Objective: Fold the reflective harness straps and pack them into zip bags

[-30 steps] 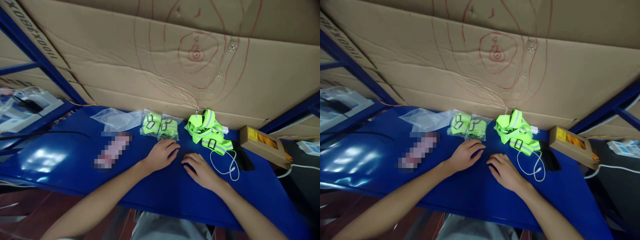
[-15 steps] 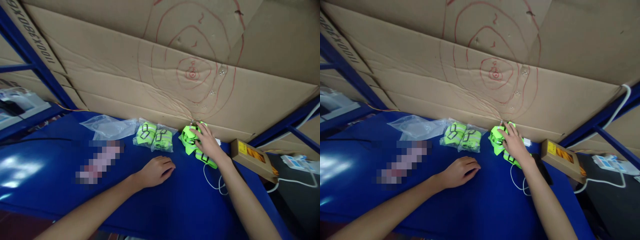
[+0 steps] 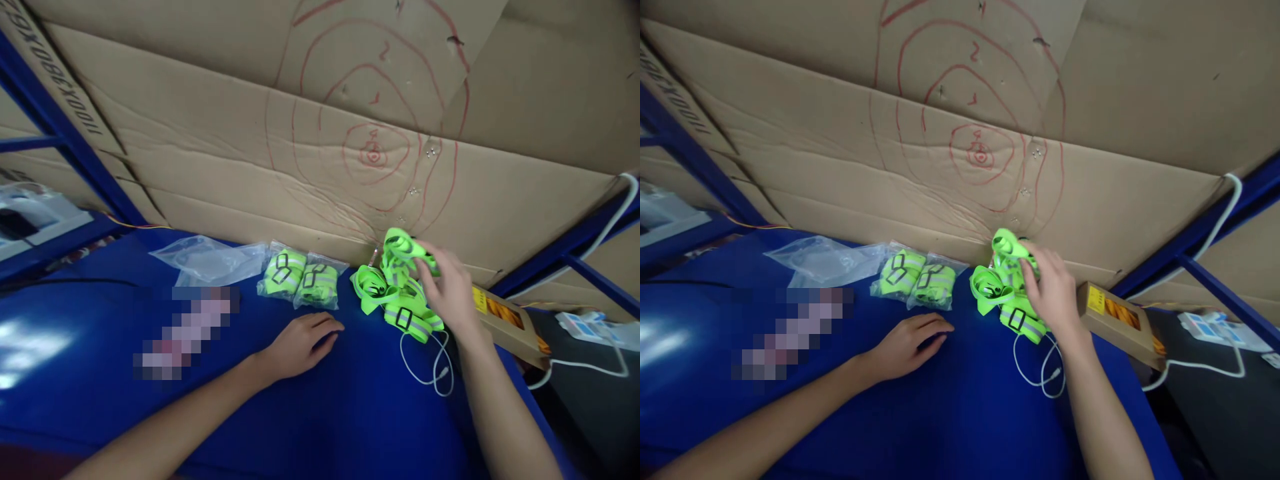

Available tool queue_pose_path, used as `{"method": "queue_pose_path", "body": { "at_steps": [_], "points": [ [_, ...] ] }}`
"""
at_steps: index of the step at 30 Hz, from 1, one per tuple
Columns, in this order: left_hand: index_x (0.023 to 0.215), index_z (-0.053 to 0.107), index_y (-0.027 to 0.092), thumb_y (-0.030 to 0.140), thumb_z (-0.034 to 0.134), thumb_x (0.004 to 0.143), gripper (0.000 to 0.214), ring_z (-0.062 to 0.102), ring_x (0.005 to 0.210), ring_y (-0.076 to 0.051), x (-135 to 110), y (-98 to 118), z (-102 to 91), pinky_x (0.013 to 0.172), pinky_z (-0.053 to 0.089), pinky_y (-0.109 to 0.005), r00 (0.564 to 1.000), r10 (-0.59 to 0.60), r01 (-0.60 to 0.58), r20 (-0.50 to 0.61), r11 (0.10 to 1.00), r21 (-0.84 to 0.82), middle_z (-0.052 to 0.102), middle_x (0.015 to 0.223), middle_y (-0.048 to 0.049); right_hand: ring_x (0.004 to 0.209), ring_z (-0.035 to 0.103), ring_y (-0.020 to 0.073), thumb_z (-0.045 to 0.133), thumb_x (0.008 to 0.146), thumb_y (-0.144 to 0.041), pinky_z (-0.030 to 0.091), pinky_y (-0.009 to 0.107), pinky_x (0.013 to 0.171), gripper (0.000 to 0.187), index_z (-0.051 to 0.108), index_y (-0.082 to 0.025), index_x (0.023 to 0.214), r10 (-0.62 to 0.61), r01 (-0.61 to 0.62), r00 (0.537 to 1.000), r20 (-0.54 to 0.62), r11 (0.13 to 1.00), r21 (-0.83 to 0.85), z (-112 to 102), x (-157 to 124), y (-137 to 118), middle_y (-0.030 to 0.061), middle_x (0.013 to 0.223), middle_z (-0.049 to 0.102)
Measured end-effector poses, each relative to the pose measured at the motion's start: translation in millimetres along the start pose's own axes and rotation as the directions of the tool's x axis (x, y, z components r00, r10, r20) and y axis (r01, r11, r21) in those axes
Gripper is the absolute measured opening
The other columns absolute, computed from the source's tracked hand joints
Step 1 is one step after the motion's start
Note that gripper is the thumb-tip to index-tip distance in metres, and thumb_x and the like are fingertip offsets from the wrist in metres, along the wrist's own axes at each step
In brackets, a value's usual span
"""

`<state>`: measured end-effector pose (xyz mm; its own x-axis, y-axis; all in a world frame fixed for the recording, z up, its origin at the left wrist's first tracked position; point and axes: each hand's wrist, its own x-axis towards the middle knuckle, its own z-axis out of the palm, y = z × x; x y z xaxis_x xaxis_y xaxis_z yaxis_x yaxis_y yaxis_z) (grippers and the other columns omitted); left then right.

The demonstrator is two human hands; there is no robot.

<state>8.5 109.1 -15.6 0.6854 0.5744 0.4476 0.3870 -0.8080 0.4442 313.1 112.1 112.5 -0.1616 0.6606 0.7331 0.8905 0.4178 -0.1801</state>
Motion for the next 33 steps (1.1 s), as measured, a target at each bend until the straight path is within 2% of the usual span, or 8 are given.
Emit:
{"method": "queue_pose_path", "body": {
  "at_steps": [6, 11, 17, 21, 25, 29, 31, 33],
  "points": [
    [0.126, 0.064, 0.022, 0.023, 0.049, 0.103, 0.027, 0.070, 0.099, -0.019, -2, 7, -1.4, 0.090, 0.056, -0.032, 1.000, 0.005, -0.005, -0.004, 0.998, -0.068, 0.071, 0.115, -0.0073, 0.090, 0.070, 0.0218, 0.071, 0.091, -0.045, 0.055, 0.036, 0.081, 0.039, 0.072, -0.017, 0.117, 0.355, -0.254, 0.796, -0.491, 0.931, 0.260, -45, 3, -24, 0.0079, 0.105, 0.076],
    [0.133, 0.055, 0.021, 0.043, 0.049, 0.105, 0.036, 0.065, 0.088, -0.016, 0, 15, -9.7, 0.078, 0.055, -0.029, 0.951, -0.248, 0.073, -0.183, 0.757, -0.649, 0.067, 0.113, -0.0097, 0.068, 0.067, 0.0160, 0.079, 0.082, -0.049, 0.055, 0.028, 0.059, 0.038, 0.073, -0.021, 0.107, 0.568, -0.540, 0.812, 0.136, 0.643, 0.543, -37, -18, -48, 0.0015, 0.088, 0.074],
    [0.154, 0.034, 0.038, 0.044, 0.087, 0.078, 0.093, 0.061, 0.127, -0.029, 0, 18, 0.0, 0.097, 0.055, -0.040, 0.925, -0.222, 0.348, 0.308, 0.170, -0.922, 0.050, 0.147, -0.0122, 0.056, 0.067, 0.0169, 0.085, 0.071, -0.039, 0.055, 0.025, 0.048, 0.035, 0.071, -0.018, 0.094, 0.430, -0.923, 0.324, 0.843, -0.051, 0.381, 25, -82, -78, 0.0012, 0.076, 0.073],
    [0.159, 0.024, 0.037, 0.036, 0.095, 0.067, 0.117, 0.057, 0.133, -0.036, -6, 28, 14.6, 0.099, 0.056, -0.051, 0.871, -0.161, 0.491, 0.465, 0.237, -0.838, 0.046, 0.151, -0.0171, 0.045, 0.059, 0.0141, 0.077, 0.073, -0.045, 0.042, 0.023, 0.036, 0.037, 0.073, -0.018, 0.098, 0.400, -0.930, 0.136, 0.906, -0.263, 0.256, 36, -107, -72, 0.0006, 0.067, 0.070],
    [0.162, 0.026, 0.035, 0.039, 0.094, 0.069, 0.115, 0.037, 0.150, -0.038, -5, 32, 4.0, 0.115, 0.046, -0.054, 0.977, -0.173, 0.205, 0.122, 0.627, -0.751, 0.028, 0.166, -0.0168, 0.044, 0.058, 0.0146, 0.076, 0.075, -0.041, 0.045, 0.025, 0.039, 0.036, 0.074, -0.019, 0.104, 0.280, -0.956, 0.127, 0.952, -0.223, 0.193, 37, -114, -63, 0.0013, 0.067, 0.071],
    [0.133, 0.066, 0.028, 0.032, 0.078, 0.088, 0.046, 0.053, 0.140, -0.029, 0, 30, -11.1, 0.118, 0.043, -0.045, 0.995, 0.085, -0.028, 0.061, 0.782, -0.623, 0.056, 0.150, -0.0129, 0.049, 0.061, 0.0150, 0.072, 0.082, -0.044, 0.049, 0.024, 0.042, 0.033, 0.074, -0.017, 0.101, 0.186, -0.977, 0.060, 0.981, -0.189, 0.096, 43, -123, -71, 0.0031, 0.071, 0.073],
    [0.117, 0.073, 0.021, 0.034, 0.074, 0.091, 0.028, 0.068, 0.115, -0.023, 0, 30, -12.6, 0.103, 0.052, -0.037, 0.995, 0.024, 0.047, 0.100, 0.761, -0.647, 0.073, 0.123, -0.0108, 0.053, 0.063, 0.0154, 0.064, 0.090, -0.053, 0.050, 0.026, 0.043, 0.042, 0.073, -0.019, 0.113, 0.213, -0.979, 0.116, 0.970, -0.140, 0.148, 45, -124, -76, 0.0048, 0.086, 0.077],
    [0.108, 0.073, 0.016, 0.040, 0.077, 0.089, 0.031, 0.071, 0.093, -0.020, 1, 32, -11.2, 0.084, 0.056, -0.030, 0.972, -0.188, 0.234, 0.140, 0.710, -0.664, 0.076, 0.099, -0.0068, 0.061, 0.067, 0.0163, 0.054, 0.097, -0.063, 0.053, 0.027, 0.047, 0.052, 0.067, -0.024, 0.128, 0.326, -0.952, 0.297, 0.898, 0.028, 0.305, 44, -123, -78, 0.0064, 0.108, 0.076]
  ]
}}
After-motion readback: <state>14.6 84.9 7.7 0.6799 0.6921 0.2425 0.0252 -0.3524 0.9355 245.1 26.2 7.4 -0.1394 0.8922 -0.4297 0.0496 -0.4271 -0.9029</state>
